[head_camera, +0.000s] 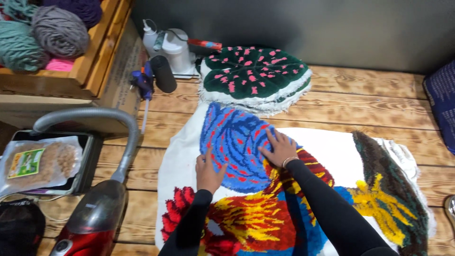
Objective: Applying adhesive and finishing a hand-tufted rooster rug.
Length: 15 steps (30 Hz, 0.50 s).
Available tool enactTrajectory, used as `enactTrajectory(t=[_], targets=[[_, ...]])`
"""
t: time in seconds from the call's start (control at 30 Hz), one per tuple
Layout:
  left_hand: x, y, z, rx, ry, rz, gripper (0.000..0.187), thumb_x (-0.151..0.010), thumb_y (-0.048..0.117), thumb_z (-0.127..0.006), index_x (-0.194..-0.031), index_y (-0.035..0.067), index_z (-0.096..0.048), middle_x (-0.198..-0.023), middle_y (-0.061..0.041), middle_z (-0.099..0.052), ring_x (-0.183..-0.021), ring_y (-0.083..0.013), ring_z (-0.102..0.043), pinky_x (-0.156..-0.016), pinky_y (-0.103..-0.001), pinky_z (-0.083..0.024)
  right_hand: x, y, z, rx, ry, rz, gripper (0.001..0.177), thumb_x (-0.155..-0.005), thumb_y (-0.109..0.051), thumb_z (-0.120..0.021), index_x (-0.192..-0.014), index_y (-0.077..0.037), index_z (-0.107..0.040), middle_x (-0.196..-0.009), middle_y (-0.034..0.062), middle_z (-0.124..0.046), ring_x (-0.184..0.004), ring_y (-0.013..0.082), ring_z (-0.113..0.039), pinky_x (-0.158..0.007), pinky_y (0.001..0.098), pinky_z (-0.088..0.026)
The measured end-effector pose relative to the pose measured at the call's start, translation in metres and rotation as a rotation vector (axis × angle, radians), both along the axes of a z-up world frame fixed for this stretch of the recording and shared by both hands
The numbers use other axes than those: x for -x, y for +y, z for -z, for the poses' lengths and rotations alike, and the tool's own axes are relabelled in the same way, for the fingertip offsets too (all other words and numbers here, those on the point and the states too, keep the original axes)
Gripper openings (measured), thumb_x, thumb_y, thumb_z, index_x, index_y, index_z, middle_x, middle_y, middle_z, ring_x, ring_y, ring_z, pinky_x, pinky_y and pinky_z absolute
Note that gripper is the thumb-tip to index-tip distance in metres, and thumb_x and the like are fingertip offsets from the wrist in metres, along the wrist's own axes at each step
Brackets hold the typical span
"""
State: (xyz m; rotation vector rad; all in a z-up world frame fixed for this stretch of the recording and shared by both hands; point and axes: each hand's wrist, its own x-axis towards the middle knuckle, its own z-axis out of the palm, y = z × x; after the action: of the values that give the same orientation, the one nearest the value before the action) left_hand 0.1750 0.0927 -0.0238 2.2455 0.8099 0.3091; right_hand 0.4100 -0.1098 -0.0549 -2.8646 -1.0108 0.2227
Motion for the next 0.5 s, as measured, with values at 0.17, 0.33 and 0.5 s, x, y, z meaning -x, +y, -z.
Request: enactTrajectory(t=[0.17,0.33,0.5], targets=[[0.003,0.002,0.012,0.042,0.038,-0.045,0.083,-0.078,0.034,-0.083,-0.148,0.016,-0.041,-0.127,-0.023,-0.052,-0.117,-0.0436,-0.053,-0.099,-0.050,-0.046,-0.008,0.001,-0.045,0.093,0.186,-0.034,0.099,-0.081,-0.080,-0.055,-0.161,-0.031,-0.024,-0.162,0.0126,-0.034,-0.146,0.0351,-0.036,-0.115,0.0546,-0.026],[-0.009,-0.001,-0.019,0.033,0.217,-0.039,0.080,-0.078,0.036,-0.084,-0.145,0.017,-0.043,-0.125,-0.020,-0.053,-0.115,-0.0406,-0.057,-0.096,-0.048,-0.049,-0.097,-0.007,0.023,-0.398,0.453,0.090,0.059,-0.097,-0.059,-0.049,-0.137,-0.017,-0.062,-0.133,0.0147,-0.068,-0.123,0.0320,-0.064,-0.105,0.0377,-0.047],[-0.029,-0.001,-0.046,0.020,0.435,-0.055,0.078,-0.077,0.037,-0.085,-0.140,0.017,-0.045,-0.127,-0.016,-0.054,-0.117,-0.0351,-0.058,-0.095,-0.046,-0.052,-0.134,0.024,0.028,-0.395,0.555,0.017,0.050,-0.096,-0.049,-0.054,-0.120,-0.011,-0.076,-0.104,0.0133,-0.080,-0.097,0.0268,-0.073,-0.091,0.0364,-0.054]])
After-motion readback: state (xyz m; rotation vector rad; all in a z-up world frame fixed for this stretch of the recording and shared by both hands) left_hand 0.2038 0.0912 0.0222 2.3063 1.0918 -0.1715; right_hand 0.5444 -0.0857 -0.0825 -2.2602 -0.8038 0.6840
